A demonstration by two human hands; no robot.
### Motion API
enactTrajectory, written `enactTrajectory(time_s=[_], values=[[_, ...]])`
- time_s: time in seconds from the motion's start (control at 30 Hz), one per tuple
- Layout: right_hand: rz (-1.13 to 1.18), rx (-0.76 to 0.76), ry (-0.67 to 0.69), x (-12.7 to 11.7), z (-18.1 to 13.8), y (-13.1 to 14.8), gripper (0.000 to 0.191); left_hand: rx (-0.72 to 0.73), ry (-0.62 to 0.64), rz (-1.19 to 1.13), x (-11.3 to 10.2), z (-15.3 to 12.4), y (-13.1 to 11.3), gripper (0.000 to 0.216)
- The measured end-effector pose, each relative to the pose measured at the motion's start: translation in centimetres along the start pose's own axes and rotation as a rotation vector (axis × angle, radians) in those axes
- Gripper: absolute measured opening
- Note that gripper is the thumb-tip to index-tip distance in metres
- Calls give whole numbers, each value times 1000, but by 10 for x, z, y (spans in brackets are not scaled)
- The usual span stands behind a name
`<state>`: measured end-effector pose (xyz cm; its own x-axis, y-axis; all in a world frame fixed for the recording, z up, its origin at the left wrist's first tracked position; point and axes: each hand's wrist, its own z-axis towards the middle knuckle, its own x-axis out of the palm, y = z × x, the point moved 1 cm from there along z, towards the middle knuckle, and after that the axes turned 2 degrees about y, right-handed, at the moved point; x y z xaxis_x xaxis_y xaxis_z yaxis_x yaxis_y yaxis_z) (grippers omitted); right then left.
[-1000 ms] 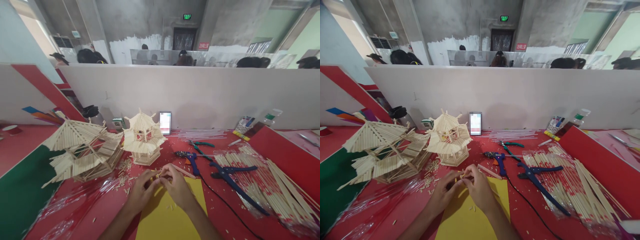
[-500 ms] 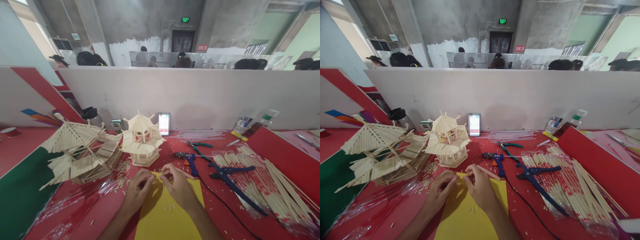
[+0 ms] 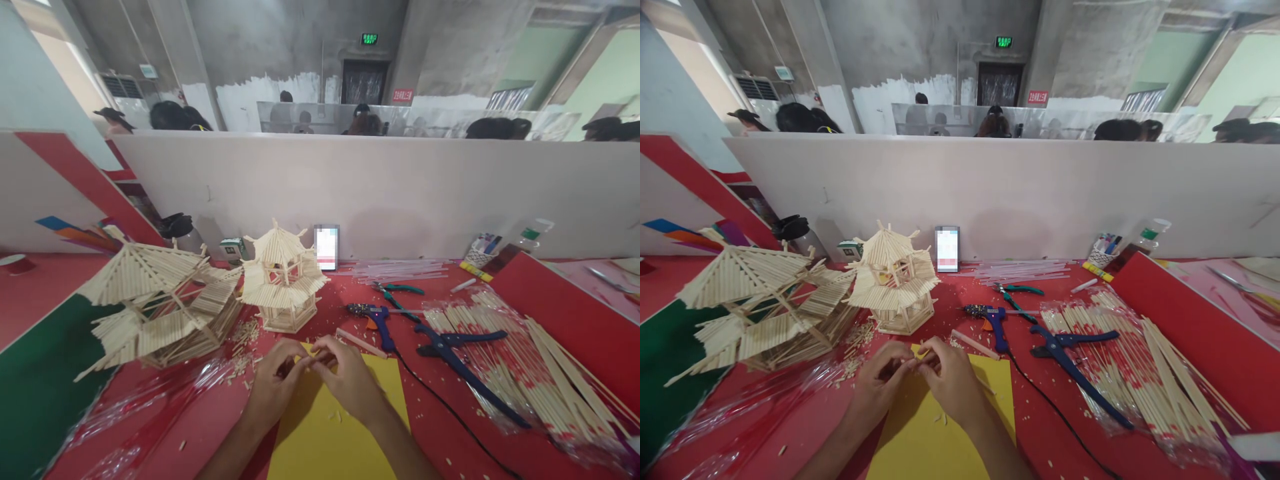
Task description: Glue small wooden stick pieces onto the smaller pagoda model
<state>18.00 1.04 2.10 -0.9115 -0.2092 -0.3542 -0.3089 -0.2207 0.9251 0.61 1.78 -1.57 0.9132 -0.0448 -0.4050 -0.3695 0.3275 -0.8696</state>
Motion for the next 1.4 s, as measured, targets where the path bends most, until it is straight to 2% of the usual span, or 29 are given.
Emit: enactTrajectory(time_s=[0.27, 0.6, 0.8, 0.97, 1.2, 1.4], values=[[-80, -64, 14, 1, -1, 4, 13, -2, 99, 100, -3, -2, -5, 21], [-219, -115, 13, 0, -1, 1, 13, -82, 119, -16, -2, 1, -6, 24], [-161, -92, 15, 3, -1, 3, 14, -91, 101, -30, -2, 2, -6, 24], [-98, -48, -8, 8, -3, 5, 20, -64, 134, 4, -1, -1, -7, 24], [-108, -26, -17, 8, -4, 3, 21, -121, 79, -25, -2, 2, -13, 23], [-136, -35, -23, 8, -4, 4, 18, -127, 111, -125, -3, 2, -12, 21]])
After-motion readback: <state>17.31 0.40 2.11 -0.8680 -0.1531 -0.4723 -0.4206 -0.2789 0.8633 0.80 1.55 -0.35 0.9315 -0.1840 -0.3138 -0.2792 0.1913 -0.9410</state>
